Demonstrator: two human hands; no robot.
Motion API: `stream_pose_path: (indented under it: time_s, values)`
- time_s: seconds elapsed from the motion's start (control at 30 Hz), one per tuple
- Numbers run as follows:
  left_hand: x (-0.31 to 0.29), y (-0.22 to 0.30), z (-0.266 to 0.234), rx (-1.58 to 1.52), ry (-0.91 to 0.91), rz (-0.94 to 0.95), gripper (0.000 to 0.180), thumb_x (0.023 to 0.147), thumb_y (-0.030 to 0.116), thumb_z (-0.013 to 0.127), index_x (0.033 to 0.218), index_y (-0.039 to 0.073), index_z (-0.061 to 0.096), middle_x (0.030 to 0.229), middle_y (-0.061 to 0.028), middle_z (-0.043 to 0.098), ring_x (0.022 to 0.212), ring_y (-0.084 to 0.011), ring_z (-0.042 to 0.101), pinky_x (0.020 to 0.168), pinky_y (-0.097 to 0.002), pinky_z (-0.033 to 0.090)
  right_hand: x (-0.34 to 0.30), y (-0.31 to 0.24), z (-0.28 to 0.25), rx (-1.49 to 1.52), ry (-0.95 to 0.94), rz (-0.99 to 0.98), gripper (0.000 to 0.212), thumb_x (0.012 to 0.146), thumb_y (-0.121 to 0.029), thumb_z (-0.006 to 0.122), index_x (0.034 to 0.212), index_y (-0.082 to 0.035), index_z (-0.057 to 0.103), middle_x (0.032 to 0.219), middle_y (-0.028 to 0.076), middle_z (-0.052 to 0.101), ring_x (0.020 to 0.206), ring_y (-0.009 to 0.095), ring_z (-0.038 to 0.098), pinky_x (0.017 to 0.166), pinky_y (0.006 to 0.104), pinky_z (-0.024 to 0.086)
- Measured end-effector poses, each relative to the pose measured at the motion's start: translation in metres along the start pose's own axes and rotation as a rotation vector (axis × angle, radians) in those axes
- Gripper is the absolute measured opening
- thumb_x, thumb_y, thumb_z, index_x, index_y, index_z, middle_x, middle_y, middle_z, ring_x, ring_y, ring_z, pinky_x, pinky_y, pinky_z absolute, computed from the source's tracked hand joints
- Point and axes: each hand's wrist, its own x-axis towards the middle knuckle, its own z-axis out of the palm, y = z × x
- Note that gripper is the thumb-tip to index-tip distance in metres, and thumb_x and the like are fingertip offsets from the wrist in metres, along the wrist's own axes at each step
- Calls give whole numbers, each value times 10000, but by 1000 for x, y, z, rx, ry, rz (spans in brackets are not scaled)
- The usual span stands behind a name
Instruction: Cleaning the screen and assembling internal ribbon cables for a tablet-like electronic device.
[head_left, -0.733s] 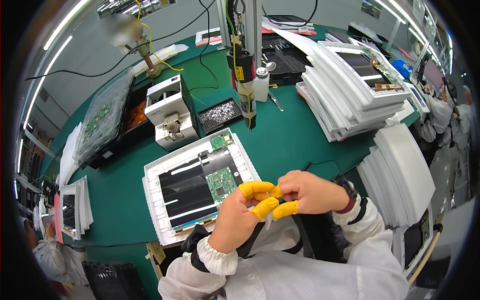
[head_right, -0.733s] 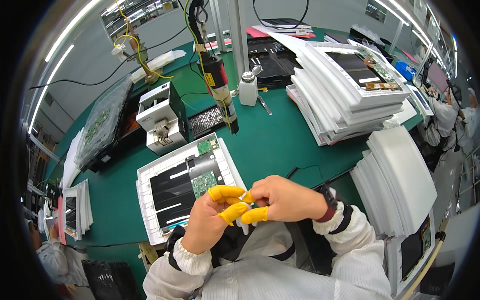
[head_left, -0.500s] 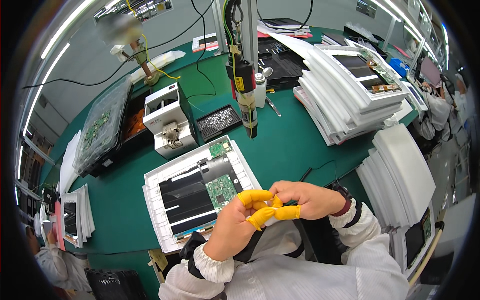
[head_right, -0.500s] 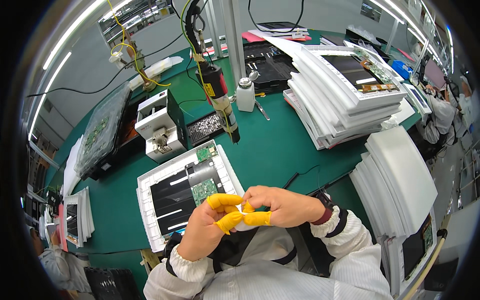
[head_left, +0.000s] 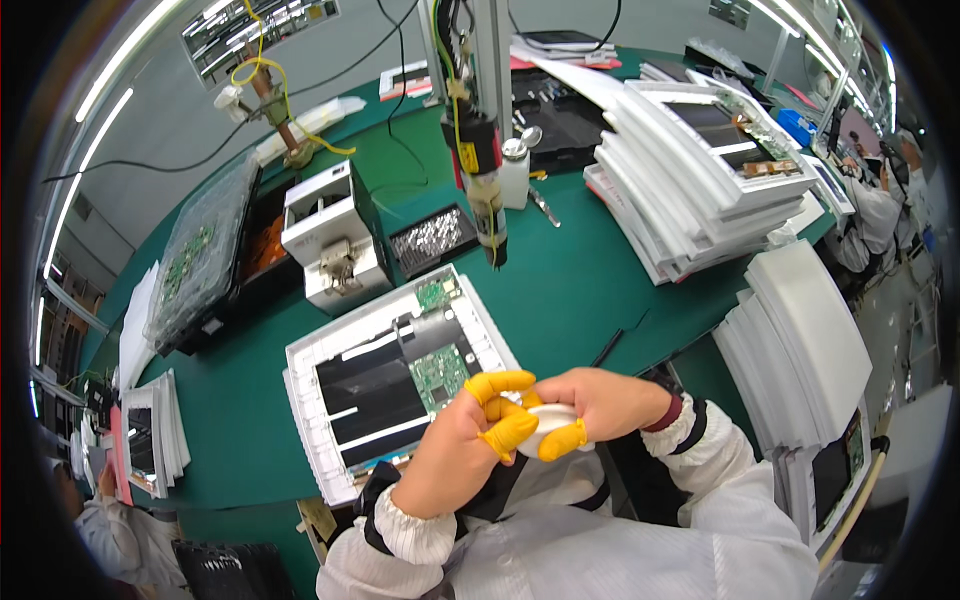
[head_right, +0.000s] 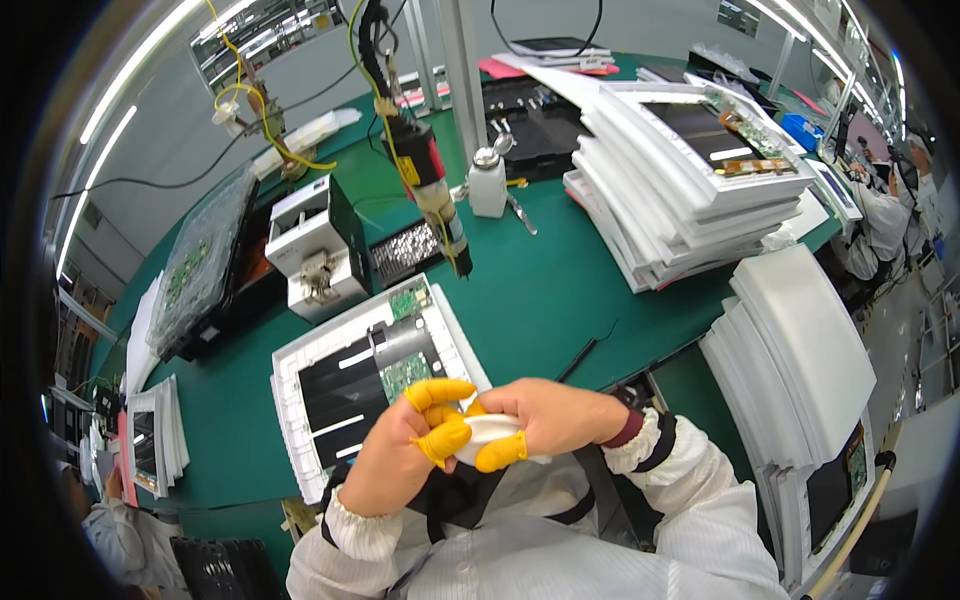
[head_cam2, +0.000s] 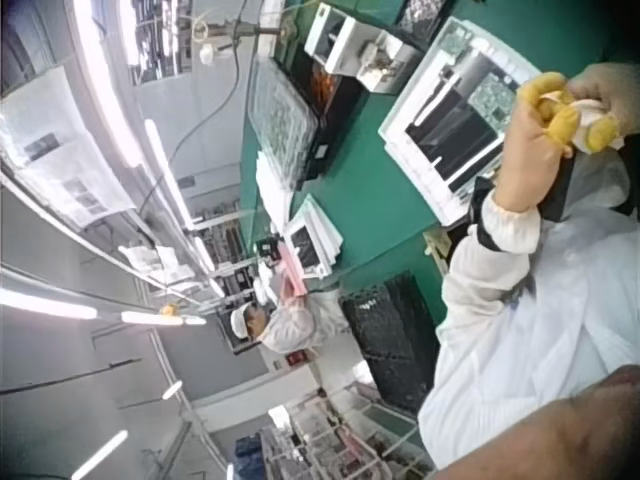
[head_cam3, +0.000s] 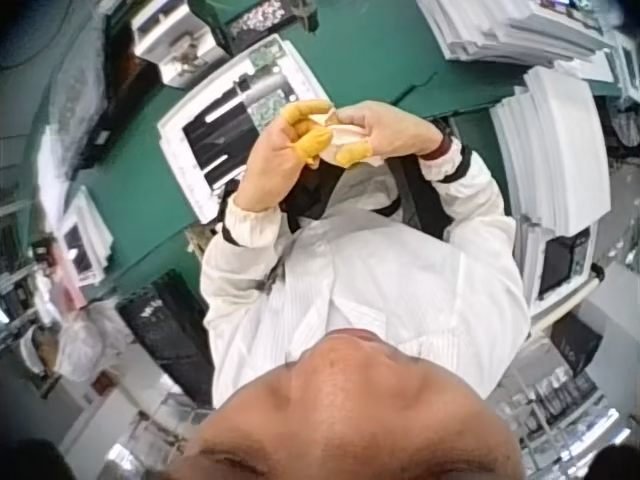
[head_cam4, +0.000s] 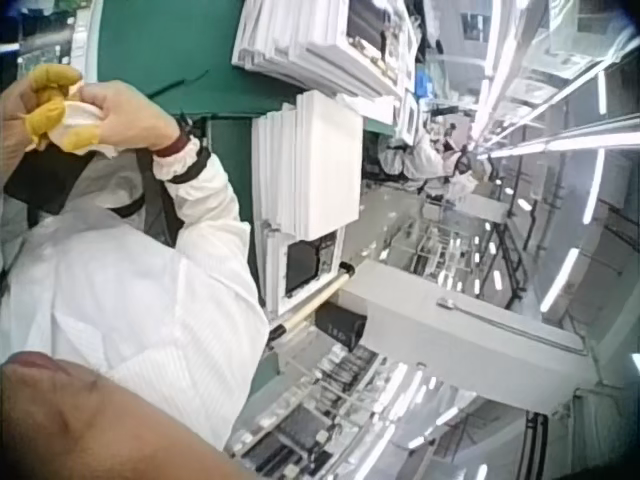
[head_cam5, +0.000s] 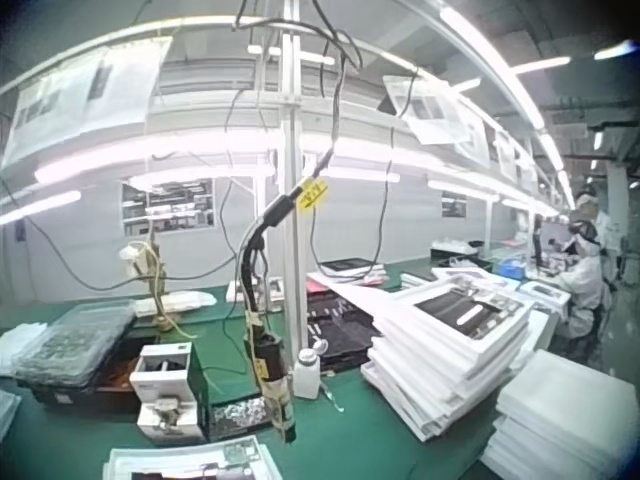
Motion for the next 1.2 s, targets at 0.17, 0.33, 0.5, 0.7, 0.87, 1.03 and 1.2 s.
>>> stream_pose_path:
  time_s: [0.17, 0.33, 0.5, 0.7, 0.87, 1.03, 1.2]
  values:
    - [4, -3, -7, -40, -5, 29, 364, 1013, 155, 630, 1330, 11, 525, 942, -29, 601, 742, -86, 536, 683, -213, 456, 2, 9, -4, 57, 12, -108, 253, 1006, -244, 647, 1076, -2, 676, 948, -6, 646, 850, 90, 560, 787, 262, 461]
    - [1, 1, -10, -52, -14, -19, 368, 1014, 170, 634, 1330, 12, 532, 966, -21, 618, 762, -66, 553, 684, -203, 471, 7, 12, 0, 64, 56, -172, 343, 1060, -301, 544, 1027, 31, 627, 962, 28, 596, 879, 138, 520, 839, 290, 425]
    - [-1, -5, -17, -75, -21, -22, 340, 1018, 156, 625, 1317, 16, 542, 983, -20, 628, 786, -62, 558, 690, -200, 477, 7, 12, 2, 31, 131, -198, 312, 1063, -276, 550, 1054, 13, 666, 924, 10, 643, 812, 108, 557, 776, 273, 464]
    - [4, -18, -18, -124, 36, 50, 308, 1012, 106, 624, 1298, 14, 556, 1015, -31, 639, 833, -73, 575, 729, -212, 482, 4, 9, 8, 256, 106, -95, 263, 1015, -243, 645, 1111, -1, 683, 918, -21, 679, 834, 69, 610, 787, 251, 504]
    - [9, -27, -16, -124, 63, 115, 334, 989, 80, 653, 1302, 5, 565, 993, -30, 633, 850, -87, 609, 752, -216, 504, 14, 18, 17, 370, 130, -154, 297, 955, -205, 723, 1179, -24, 653, 1079, -4, 632, 967, 85, 607, 897, 253, 489]
    - [10, -33, -4, 152, 204, 222, 439, 945, 53, 698, 1343, 7, 522, 1021, -56, 639, 862, -107, 616, 712, -219, 511, 21, 32, 24, 661, 261, -286, 462, 887, -197, 786, 1274, -36, 591, 1209, 27, 565, 1127, 111, 560, 1010, 269, 445]
    - [-13, -33, -2, 180, 261, 238, 503, 913, 31, 708, 1375, 25, 508, 1051, -79, 653, 895, -116, 625, 667, -228, 538, 21, 31, 5, 687, 395, -399, 331, 919, -196, 727, 1168, -35, 579, 1060, 94, 648, 1041, 195, 642, 982, 367, 509]
